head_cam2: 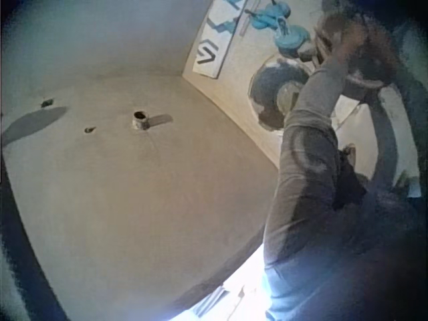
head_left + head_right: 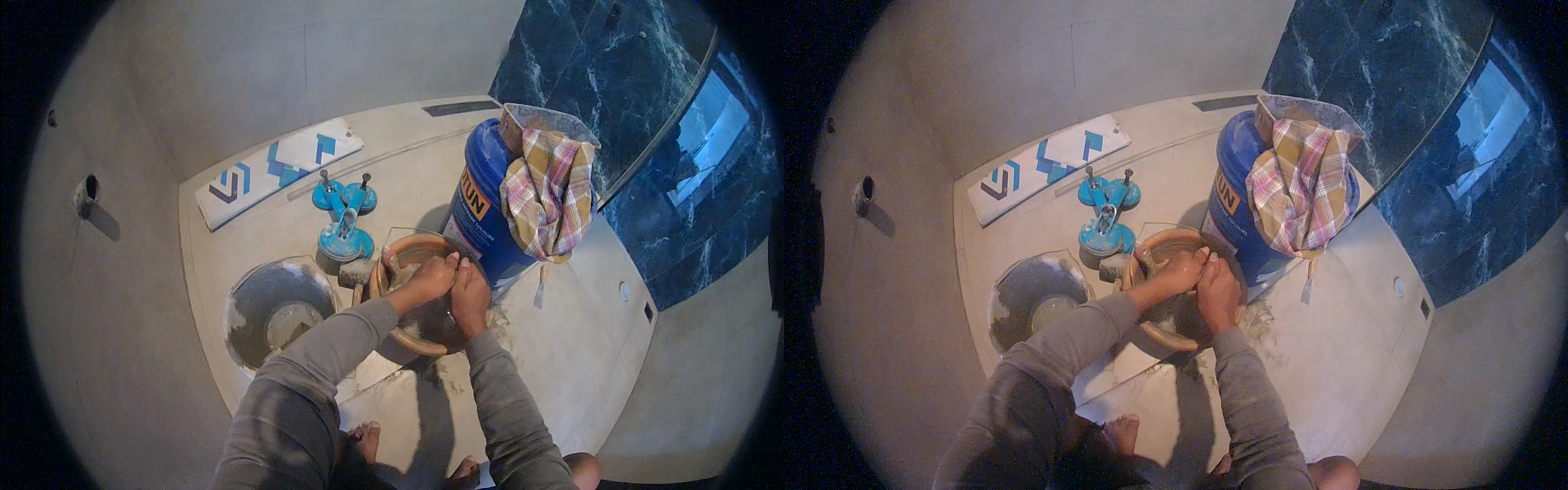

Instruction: The person cleans tiles and applies adhesive or grout into the seams using a cloth and a mixing bowl.

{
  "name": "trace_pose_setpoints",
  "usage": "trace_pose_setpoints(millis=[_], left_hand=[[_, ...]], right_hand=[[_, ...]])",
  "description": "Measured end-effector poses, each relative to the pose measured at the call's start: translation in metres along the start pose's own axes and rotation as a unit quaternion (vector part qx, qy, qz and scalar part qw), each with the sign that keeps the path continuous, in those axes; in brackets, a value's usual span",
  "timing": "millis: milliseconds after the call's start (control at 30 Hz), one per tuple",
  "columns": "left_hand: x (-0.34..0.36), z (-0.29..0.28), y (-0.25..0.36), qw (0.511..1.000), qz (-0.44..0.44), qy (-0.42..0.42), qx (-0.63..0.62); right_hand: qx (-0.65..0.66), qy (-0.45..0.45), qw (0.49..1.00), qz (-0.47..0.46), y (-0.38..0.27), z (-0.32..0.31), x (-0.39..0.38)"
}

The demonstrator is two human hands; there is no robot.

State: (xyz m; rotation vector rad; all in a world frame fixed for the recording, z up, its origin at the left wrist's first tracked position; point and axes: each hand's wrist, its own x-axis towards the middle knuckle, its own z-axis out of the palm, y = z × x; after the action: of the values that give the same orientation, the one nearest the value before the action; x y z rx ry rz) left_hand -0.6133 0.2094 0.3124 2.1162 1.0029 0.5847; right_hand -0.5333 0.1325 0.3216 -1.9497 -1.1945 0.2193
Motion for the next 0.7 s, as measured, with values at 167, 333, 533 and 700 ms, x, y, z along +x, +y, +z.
trace_pose_setpoints(millis=[167,333,533,700], left_hand=[[-0.013,-0.006,0.004,0.995,-0.091,0.0,-0.043],[-0.014,-0.009,0.008,0.998,-0.061,0.005,0.005],[-0.015,-0.009,-0.012,0.995,-0.006,-0.042,0.095],[0.015,-0.033,-0.033,0.992,-0.017,-0.077,-0.099]], right_hand=[[0.151,0.01,0.988,0.031,0.018,0.021,0.003],[0.369,-0.045,0.919,0.134,0.037,0.041,0.003],[0.143,-0.078,0.981,0.102,0.05,0.041,-0.004],[0.306,-0.189,0.914,0.186,0.047,-0.009,0.01]])
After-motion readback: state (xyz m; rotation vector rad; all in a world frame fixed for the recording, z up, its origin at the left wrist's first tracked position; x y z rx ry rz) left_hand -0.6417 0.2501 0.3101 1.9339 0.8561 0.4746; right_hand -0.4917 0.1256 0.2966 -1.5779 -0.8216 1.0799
